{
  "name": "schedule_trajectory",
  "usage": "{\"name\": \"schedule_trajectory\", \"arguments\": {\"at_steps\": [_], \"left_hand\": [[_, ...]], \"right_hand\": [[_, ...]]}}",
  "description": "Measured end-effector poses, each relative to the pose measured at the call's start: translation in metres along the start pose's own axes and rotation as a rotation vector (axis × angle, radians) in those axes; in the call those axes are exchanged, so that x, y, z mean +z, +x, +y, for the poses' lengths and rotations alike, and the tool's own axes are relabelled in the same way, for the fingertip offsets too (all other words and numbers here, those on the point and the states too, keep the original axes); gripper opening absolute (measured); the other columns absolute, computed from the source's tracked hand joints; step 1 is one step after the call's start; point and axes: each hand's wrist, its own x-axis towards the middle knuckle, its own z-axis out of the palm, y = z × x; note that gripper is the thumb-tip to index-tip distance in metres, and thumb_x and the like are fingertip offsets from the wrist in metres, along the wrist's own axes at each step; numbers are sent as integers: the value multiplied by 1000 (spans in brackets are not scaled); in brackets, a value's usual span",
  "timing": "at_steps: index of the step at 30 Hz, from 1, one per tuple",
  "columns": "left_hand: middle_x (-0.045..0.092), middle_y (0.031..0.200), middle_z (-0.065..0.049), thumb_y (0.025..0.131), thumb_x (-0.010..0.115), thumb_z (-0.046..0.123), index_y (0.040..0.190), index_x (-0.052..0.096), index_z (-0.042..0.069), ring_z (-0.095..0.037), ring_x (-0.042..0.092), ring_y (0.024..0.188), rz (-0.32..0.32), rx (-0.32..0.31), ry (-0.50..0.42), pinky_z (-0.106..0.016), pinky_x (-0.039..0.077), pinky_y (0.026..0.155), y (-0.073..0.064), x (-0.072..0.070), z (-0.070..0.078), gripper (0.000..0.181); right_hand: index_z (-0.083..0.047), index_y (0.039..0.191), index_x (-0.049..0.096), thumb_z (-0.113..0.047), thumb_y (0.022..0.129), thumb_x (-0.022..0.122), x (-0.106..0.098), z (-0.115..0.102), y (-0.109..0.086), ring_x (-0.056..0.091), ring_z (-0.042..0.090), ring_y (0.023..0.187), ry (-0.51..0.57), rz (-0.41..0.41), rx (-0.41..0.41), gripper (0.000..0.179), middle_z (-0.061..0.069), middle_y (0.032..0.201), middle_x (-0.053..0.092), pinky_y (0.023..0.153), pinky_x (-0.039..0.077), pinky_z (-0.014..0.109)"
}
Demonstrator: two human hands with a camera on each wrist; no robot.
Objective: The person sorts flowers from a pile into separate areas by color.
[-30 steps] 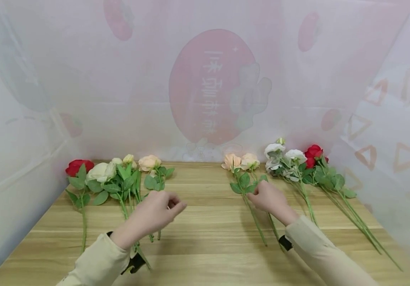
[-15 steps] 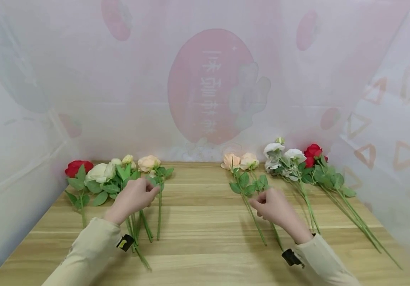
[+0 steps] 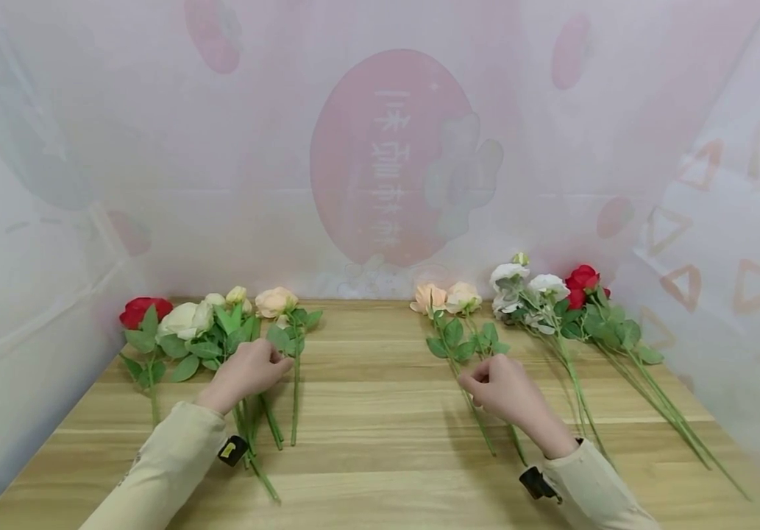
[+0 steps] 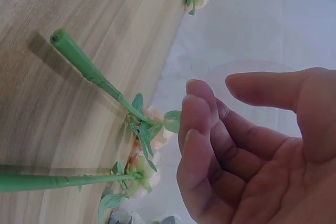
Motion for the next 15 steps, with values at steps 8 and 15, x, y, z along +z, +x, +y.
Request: {"name": "schedule_trajectory", "arguments": {"at_steps": [8, 15], "left_hand": [[51, 48, -1, 100, 58, 25, 54, 43, 15, -12, 40, 41, -36, 9, -11, -26, 31, 42, 6, 8, -8, 49], [60, 52, -4, 99, 59, 24, 53, 47, 14, -14, 48, 43, -49, -7, -31, -26, 34, 43, 8, 15, -12, 49]], "right_hand": [[-12, 55, 61, -20, 95, 64, -1, -2, -2, 40, 10, 41, -4, 9, 9, 40, 3, 52, 60, 43, 32, 26], [-8, 58, 63, -19, 95, 64, 1, -2, -1, 48, 12, 45, -5, 4, 10, 38, 4, 54, 60, 44, 36, 27]]}}
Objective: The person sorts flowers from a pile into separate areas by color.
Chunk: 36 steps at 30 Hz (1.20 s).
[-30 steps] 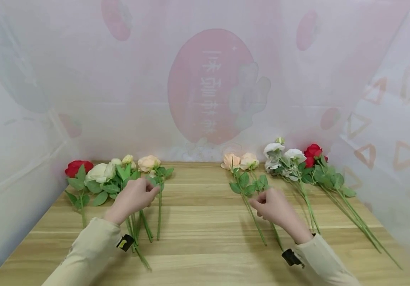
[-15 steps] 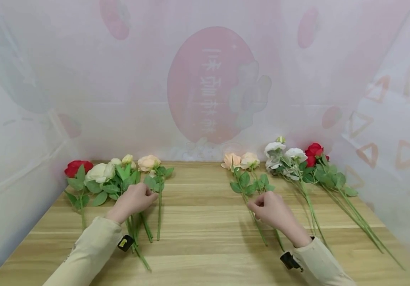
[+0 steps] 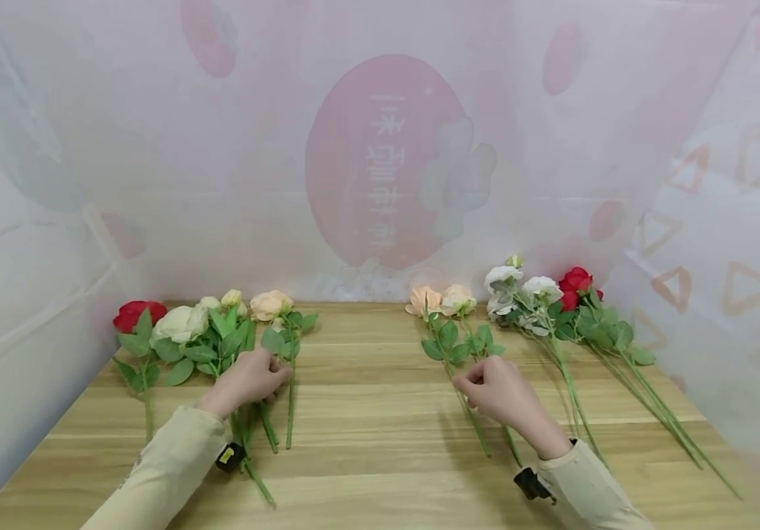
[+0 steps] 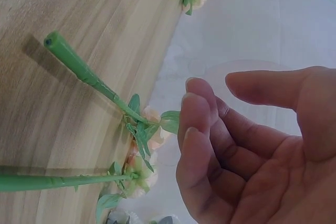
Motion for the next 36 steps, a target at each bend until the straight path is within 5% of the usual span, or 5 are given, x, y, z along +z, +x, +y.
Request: {"name": "schedule_trajectory", "arguments": {"at_steps": [12, 20, 31, 36], "left_hand": [[55, 46, -4, 89, 72, 19, 48, 44, 13, -13, 47, 40, -11, 17, 16, -24, 31, 43, -3, 9, 6, 50], [59, 47, -6, 87, 69, 10, 47, 48, 9, -20, 62, 47, -20, -9, -5, -24, 35, 41, -5, 6, 10, 45], [62, 52, -7, 90, 64, 8, 56, 62, 2, -21, 64, 49, -59, -54, -88, -30, 50, 49, -7, 2, 15, 34], [62, 53, -7, 91, 64, 9, 54, 56, 5, -21, 64, 50, -77, -51, -117, -32, 52, 51, -8, 1, 17, 38]], "right_hand": [[-11, 58, 62, -19, 95, 64, -1, -2, -1, 46, 11, 44, -9, -4, -31, 39, 2, 51, 57, 45, 37, 28], [-13, 58, 62, -19, 95, 64, -1, -1, 0, 50, 13, 46, -5, -6, -41, 38, 2, 53, 58, 46, 40, 29], [-11, 59, 63, -19, 95, 64, -3, 0, 1, 54, 15, 48, 25, -13, -38, 36, -1, 55, 58, 47, 43, 31], [-10, 59, 62, -20, 95, 64, -4, 1, 0, 57, 20, 50, 31, -18, -29, 37, -1, 55, 58, 47, 42, 30]]}}
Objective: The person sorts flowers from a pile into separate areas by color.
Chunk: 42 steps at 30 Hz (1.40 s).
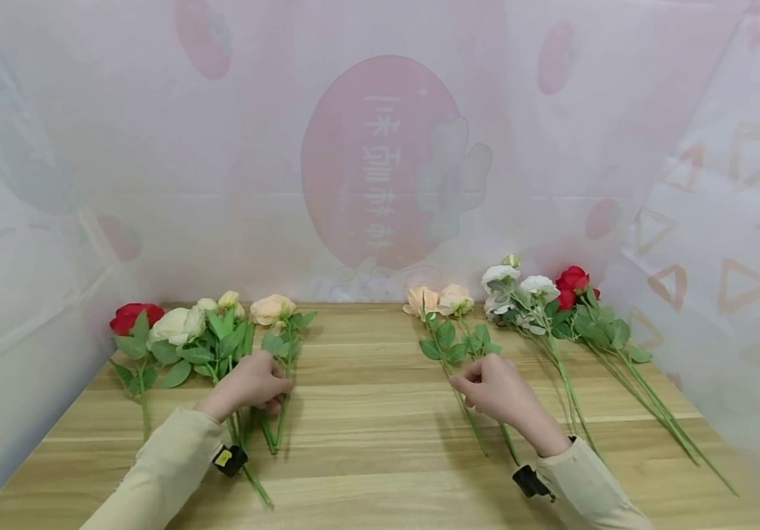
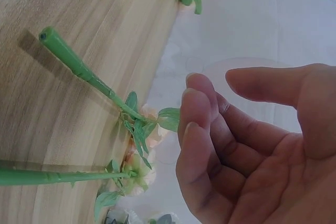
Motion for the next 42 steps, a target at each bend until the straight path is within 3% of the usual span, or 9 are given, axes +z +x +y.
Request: {"name": "schedule_trajectory", "arguments": {"at_steps": [5, 11, 16, 20, 25, 34, 42], "left_hand": [[62, 53, -6, 93, 64, 9, 53, 52, 8, -22, 65, 53, 1, 34, -7, -30, 51, 50, -2, 1, 6, 41], [62, 54, -6, 93, 63, 6, 56, 50, 9, -24, 65, 54, 22, 95, -27, -23, 38, 44, -6, 4, 17, 39], [62, 58, -4, 91, 62, 7, 64, 58, 6, -20, 61, 51, 56, 155, -25, -22, 33, 43, -11, 10, 26, 27], [62, 62, -3, 93, 62, 7, 79, 63, 2, -23, 62, 53, 79, 200, -69, -22, 32, 42, -18, 14, 38, 15], [65, 68, 0, 94, 63, 8, 89, 66, 0, -22, 65, 58, 121, 286, -107, -24, 40, 43, -30, 22, 56, 9], [65, 67, 8, 92, 64, 7, 80, 67, 10, -11, 62, 53, 183, 428, -101, -25, 45, 44, -47, 41, 78, 13], [67, 71, 5, 93, 69, 7, 84, 68, 9, -8, 62, 54, 183, 520, -175, -27, 52, 51, -58, 55, 90, 8]], "right_hand": [[-7, 60, 63, -20, 95, 64, -1, 0, 0, 57, 20, 50, 0, -6, 12, 38, 3, 56, 60, 47, 43, 30], [-9, 59, 61, -19, 95, 64, -1, -1, -1, 55, 17, 48, 6, -2, -7, 38, 6, 56, 59, 47, 43, 31], [-11, 59, 61, -18, 96, 64, 0, -2, -1, 55, 16, 48, 8, -5, -12, 38, 5, 55, 59, 47, 43, 31], [-12, 60, 64, -19, 95, 64, 0, -4, -2, 59, 23, 52, 26, -5, -9, 36, 3, 56, 60, 49, 46, 32], [-14, 66, 69, -21, 95, 65, 2, -8, -3, 56, 18, 51, 44, -2, -35, 30, 3, 59, 61, 49, 44, 31], [-8, 91, 74, -24, 96, 66, 9, -22, -8, 62, 27, 66, 254, -66, -94, 19, 2, 72, 64, 56, 53, 37], [-6, 98, 73, -25, 97, 65, 21, -39, -13, 62, 28, 70, 404, -81, -110, 21, 3, 77, 65, 57, 54, 40]]}}
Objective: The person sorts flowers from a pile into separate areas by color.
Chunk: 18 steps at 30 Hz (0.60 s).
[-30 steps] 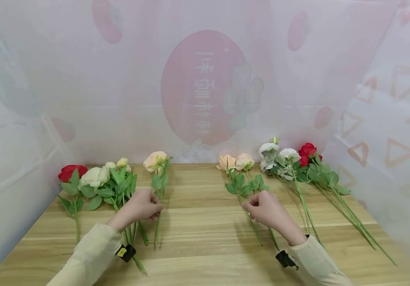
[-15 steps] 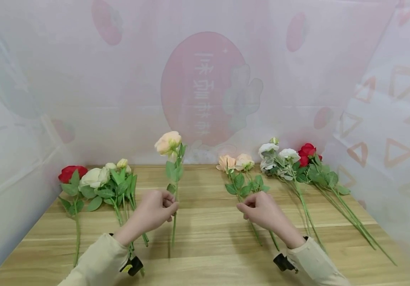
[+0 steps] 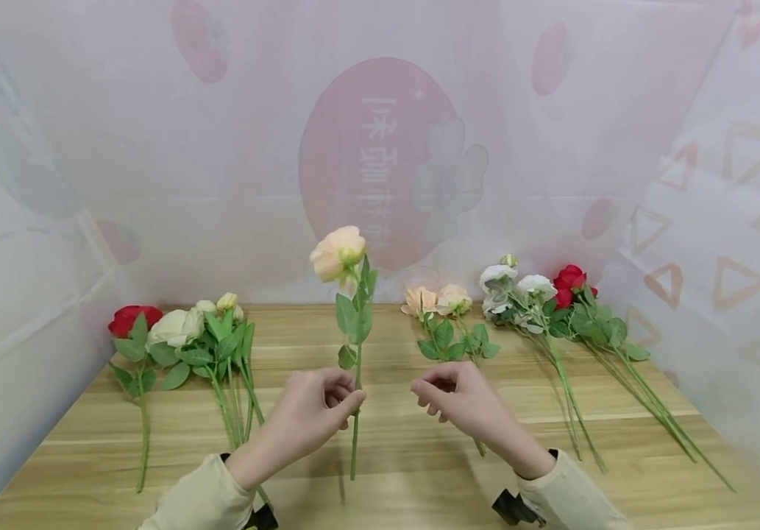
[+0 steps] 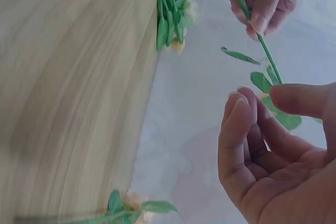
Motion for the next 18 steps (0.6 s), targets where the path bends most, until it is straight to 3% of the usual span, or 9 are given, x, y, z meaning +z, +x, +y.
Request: {"name": "schedule_trajectory", "arguments": {"at_steps": [10, 18], "left_hand": [[65, 69, 9, 91, 71, 8, 83, 67, 12, -3, 59, 52, 5, 97, -22, -25, 51, 49, -7, 12, 8, 10], [65, 72, 11, 90, 73, 8, 91, 72, 11, -1, 60, 59, 12, 173, -43, -23, 52, 53, -10, 19, 8, 4]], "right_hand": [[-5, 102, 74, -26, 96, 67, 25, -15, 3, 61, 27, 73, 101, -7, -31, 23, 9, 83, 67, 59, 54, 36], [-5, 100, 75, -23, 95, 68, 35, -19, 5, 61, 22, 67, 138, -33, -77, 20, 9, 84, 68, 58, 53, 33]]}}
